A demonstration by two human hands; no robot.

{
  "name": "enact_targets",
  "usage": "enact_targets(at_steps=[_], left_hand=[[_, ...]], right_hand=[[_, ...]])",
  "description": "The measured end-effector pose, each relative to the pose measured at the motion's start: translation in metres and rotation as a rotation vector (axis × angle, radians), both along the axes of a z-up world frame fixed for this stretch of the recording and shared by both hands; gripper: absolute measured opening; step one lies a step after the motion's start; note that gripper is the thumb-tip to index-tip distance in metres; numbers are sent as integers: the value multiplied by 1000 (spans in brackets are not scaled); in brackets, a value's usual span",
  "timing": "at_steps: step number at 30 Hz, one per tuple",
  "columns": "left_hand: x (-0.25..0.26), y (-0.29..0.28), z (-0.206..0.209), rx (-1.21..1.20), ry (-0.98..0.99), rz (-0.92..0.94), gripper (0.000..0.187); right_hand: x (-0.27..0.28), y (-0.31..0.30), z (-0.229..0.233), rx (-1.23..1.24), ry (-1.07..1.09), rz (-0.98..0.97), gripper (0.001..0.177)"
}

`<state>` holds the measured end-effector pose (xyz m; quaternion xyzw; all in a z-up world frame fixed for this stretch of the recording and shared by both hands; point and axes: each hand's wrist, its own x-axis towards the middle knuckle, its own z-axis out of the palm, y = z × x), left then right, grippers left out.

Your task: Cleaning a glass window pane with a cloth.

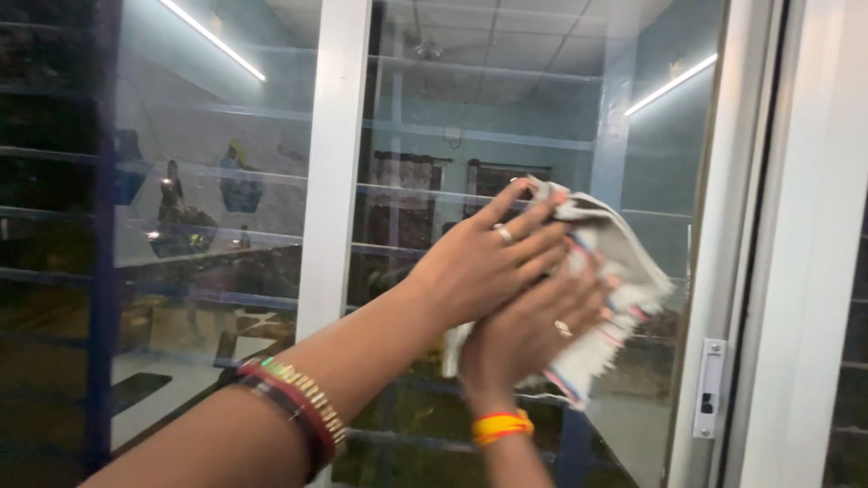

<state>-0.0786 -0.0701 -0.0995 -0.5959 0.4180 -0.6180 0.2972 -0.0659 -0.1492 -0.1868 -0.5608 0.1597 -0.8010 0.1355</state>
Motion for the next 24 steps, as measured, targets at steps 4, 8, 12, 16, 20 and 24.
enact_targets(at_steps=[4, 8, 12, 16, 20, 24], left_hand=[[-2, 55, -40, -133, -97, 204, 65], [15, 72, -104, -508, 75, 279, 68], [2, 36, -131, -800, 435, 67, 72], [11, -36, -127, -935, 554, -287, 64], [-7, -105, -87, -917, 490, -492, 66], [-27, -154, -61, -696, 356, -447, 64]], right_hand=[[4, 29, -9, -118, 142, -57, 70], [0, 13, -18, -658, 265, -62, 45], [-20, -32, -1, -1156, 264, 9, 35], [-45, -84, 29, -1288, 345, -118, 28], [-67, -145, 44, -1152, 374, -324, 24], [-87, -193, 35, -817, 301, -526, 36]])
